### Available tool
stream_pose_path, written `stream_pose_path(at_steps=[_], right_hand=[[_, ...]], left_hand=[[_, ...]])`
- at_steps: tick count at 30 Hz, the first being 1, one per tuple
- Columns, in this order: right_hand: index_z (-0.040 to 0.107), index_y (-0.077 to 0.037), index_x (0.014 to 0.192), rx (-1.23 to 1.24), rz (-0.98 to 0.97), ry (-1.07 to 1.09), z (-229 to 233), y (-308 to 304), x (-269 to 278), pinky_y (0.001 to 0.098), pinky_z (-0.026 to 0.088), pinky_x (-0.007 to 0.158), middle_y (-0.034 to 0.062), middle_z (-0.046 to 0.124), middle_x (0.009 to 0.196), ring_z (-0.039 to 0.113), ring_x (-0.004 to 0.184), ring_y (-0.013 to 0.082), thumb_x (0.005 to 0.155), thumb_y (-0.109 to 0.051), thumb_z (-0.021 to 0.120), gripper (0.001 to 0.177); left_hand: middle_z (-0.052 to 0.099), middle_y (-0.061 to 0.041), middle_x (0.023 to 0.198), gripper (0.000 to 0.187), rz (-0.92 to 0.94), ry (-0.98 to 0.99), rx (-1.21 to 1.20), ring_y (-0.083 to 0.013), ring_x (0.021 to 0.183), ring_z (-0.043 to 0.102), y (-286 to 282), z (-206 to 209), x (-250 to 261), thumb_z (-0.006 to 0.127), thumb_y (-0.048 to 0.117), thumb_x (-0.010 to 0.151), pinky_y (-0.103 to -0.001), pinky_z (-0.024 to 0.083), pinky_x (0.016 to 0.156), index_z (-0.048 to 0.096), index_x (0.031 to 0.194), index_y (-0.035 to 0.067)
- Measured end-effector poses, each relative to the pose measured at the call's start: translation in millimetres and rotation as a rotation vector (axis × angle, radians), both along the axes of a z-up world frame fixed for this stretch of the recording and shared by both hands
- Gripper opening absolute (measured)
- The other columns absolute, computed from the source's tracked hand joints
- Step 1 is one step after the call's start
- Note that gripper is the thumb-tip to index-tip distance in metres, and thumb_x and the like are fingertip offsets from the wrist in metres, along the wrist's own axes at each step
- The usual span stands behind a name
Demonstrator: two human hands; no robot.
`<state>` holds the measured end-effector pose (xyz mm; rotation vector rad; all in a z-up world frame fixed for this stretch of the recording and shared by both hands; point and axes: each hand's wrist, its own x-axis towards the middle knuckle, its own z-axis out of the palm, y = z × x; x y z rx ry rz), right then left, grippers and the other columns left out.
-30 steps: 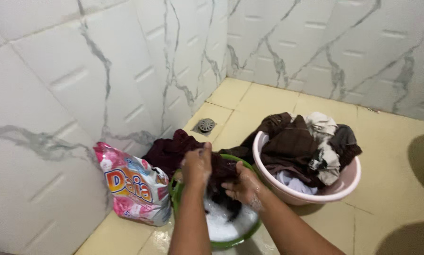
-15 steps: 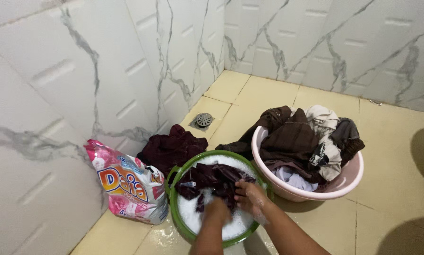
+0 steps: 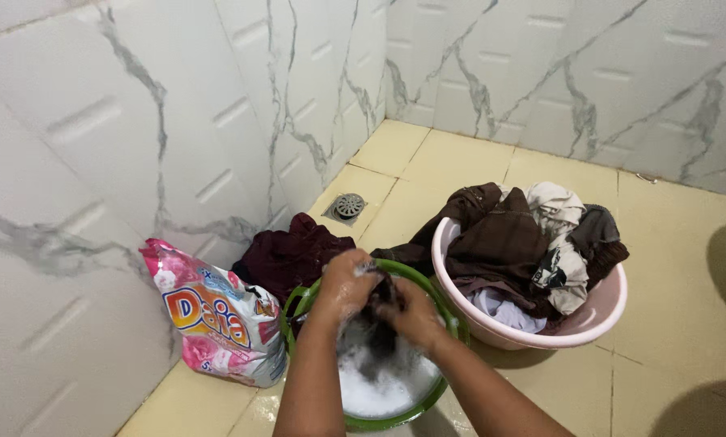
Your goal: The person washes dark clothing by hand in a bucket of soapy water, scrubbing the fabric against itself and wringing it out.
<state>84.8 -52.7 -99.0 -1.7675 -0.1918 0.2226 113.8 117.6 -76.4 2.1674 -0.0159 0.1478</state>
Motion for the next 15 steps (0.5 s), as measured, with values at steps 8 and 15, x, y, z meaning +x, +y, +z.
stream_pose_path(at_steps=[8,15], right_hand=[[0.063,-0.012,0.120,0.397,-0.102,0.055,88,-11,22,0.0192,0.051,0.057,0.0040,0.071,0.095,0.064,0.070,0.0060,0.100,-0.006,0.052,0.024],[0.066,-0.010,0.110,-0.048,-0.008,-0.058,111,-31,20,0.0293,0.050,0.064,0.0070,0.072,0.093,0.064,0.073,0.0113,0.084,-0.001,0.076,0.029]], left_hand=[[0.070,-0.016,0.111,0.089,0.031,-0.225,-0.107,-0.0304,0.096,0.066,-7,88,-37,0.100,0.007,0.050,-0.037,0.053,0.079,0.062,0.130,0.005],[0.077,-0.005,0.102,0.042,0.198,-0.176,-0.306,-0.0184,0.098,0.074,29,79,-33,0.064,-0.014,0.072,-0.027,0.055,0.091,0.069,0.110,0.002]])
